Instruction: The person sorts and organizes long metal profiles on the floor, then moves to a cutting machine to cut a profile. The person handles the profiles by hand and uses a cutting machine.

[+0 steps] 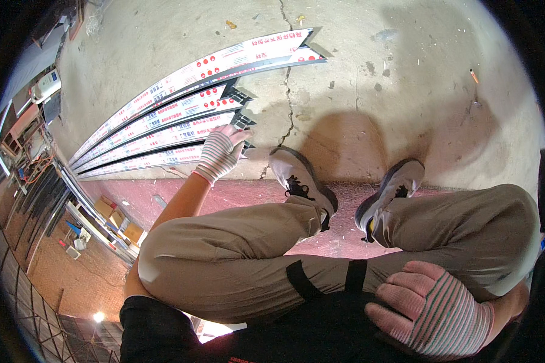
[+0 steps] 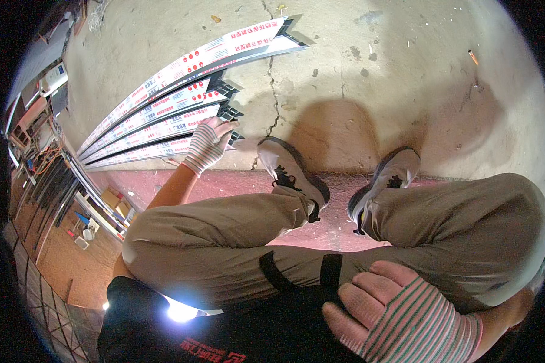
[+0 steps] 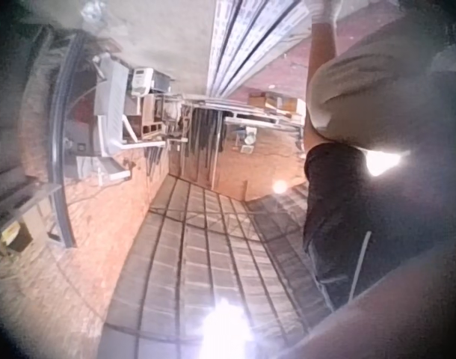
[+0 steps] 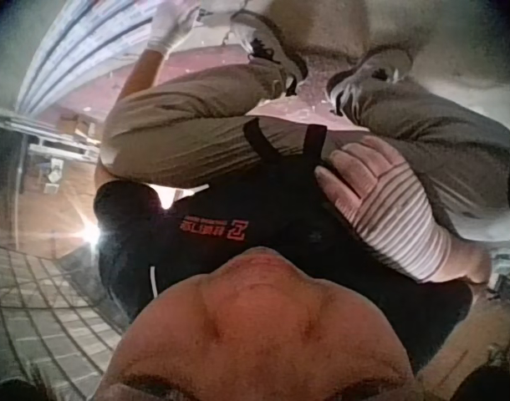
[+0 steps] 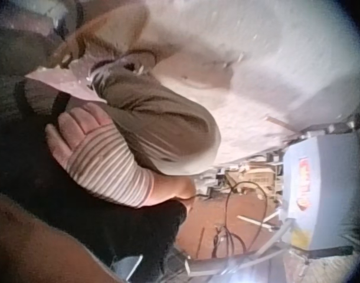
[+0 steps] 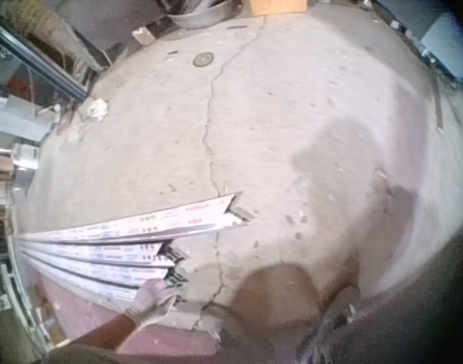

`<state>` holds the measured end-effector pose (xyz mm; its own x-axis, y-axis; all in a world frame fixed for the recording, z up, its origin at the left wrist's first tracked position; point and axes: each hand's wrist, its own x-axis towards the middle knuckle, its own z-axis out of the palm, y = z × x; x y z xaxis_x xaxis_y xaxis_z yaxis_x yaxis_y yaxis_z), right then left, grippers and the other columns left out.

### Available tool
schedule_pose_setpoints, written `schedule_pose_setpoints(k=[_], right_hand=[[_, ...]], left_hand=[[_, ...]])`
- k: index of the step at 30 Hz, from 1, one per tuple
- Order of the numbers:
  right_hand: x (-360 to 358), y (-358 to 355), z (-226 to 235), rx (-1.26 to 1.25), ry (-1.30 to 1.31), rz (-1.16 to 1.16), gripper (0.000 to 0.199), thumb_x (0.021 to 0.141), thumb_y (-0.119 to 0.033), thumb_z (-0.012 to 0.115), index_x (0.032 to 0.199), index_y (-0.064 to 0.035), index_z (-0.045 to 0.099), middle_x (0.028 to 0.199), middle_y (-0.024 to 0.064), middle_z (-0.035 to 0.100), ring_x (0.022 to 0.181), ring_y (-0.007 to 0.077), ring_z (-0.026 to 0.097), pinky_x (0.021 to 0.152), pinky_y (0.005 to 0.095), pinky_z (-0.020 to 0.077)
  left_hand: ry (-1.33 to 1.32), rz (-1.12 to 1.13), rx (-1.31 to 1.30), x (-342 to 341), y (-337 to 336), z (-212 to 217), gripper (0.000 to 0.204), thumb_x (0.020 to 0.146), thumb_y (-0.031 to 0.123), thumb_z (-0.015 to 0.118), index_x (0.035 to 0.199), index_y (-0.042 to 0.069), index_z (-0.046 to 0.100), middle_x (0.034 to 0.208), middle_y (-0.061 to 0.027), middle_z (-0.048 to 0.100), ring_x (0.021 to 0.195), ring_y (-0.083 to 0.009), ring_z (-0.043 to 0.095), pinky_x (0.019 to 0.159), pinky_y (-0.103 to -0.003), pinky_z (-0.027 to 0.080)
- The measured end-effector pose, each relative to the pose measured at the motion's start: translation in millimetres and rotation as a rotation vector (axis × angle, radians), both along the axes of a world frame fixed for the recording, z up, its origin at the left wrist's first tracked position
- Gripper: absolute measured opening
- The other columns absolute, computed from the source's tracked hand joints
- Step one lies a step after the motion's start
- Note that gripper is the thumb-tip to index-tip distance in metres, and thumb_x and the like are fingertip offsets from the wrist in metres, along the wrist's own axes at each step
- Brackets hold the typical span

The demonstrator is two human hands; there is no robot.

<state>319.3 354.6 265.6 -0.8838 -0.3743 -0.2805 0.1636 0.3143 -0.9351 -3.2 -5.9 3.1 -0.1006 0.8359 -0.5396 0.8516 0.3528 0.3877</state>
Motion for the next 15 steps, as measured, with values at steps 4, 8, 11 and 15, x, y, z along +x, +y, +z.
schedule_pose_setpoints(k=[4,8,11,15], right_hand=[[-0.2,1.2,4.3,0.013,-0.035,0.018,0.041,0.083,-0.015,0.07,0.122,-0.0091,0.063,0.119,0.014,0.062,0.113,0.0319,0.061,0.106,0.0514,0.0467],[-0.5,3.2,4.6,0.028,-0.01,0.035,0.041,0.083,-0.015,0.07,0.123,-0.0089,0.063,0.119,0.014,0.062,0.113,0.0315,0.061,0.107,0.0509,0.0467],[-0.8,4.4,3.1,0.031,0.011,0.044,0.041,0.083,-0.015,0.07,0.123,-0.0086,0.062,0.118,0.0139,0.062,0.112,0.0316,0.061,0.106,0.0508,0.0469],[-3.9,1.8,2.0,-0.007,-0.012,-0.015,0.041,0.082,-0.014,0.071,0.122,-0.0082,0.062,0.116,0.0138,0.063,0.111,0.0319,0.062,0.105,0.0511,0.0476]], left_hand=[[-0.002,-0.035,0.036,2.2,4.9,-6.6,0.027,0.089,0.012,0.066,0.115,0.019,0.069,0.087,-0.0106,0.062,0.083,-0.0333,0.062,0.08,-0.047,0.05],[-0.02,-0.014,0.009,2.1,8.7,-3.4,0.027,0.089,0.011,0.066,0.114,0.02,0.071,0.086,-0.0107,0.062,0.083,-0.0334,0.062,0.079,-0.047,0.05],[-0.038,-0.002,0.018,2.7,10.7,-1.8,0.024,0.088,0.009,0.066,0.109,0.019,0.072,0.084,-0.0106,0.062,0.082,-0.0328,0.061,0.077,-0.046,0.05],[-0.084,-0.089,0.185,8.1,7.5,0.2,0.019,0.085,0.009,0.07,0.103,0.016,0.073,0.081,-0.0095,0.062,0.078,-0.0306,0.061,0.072,-0.045,0.05]])
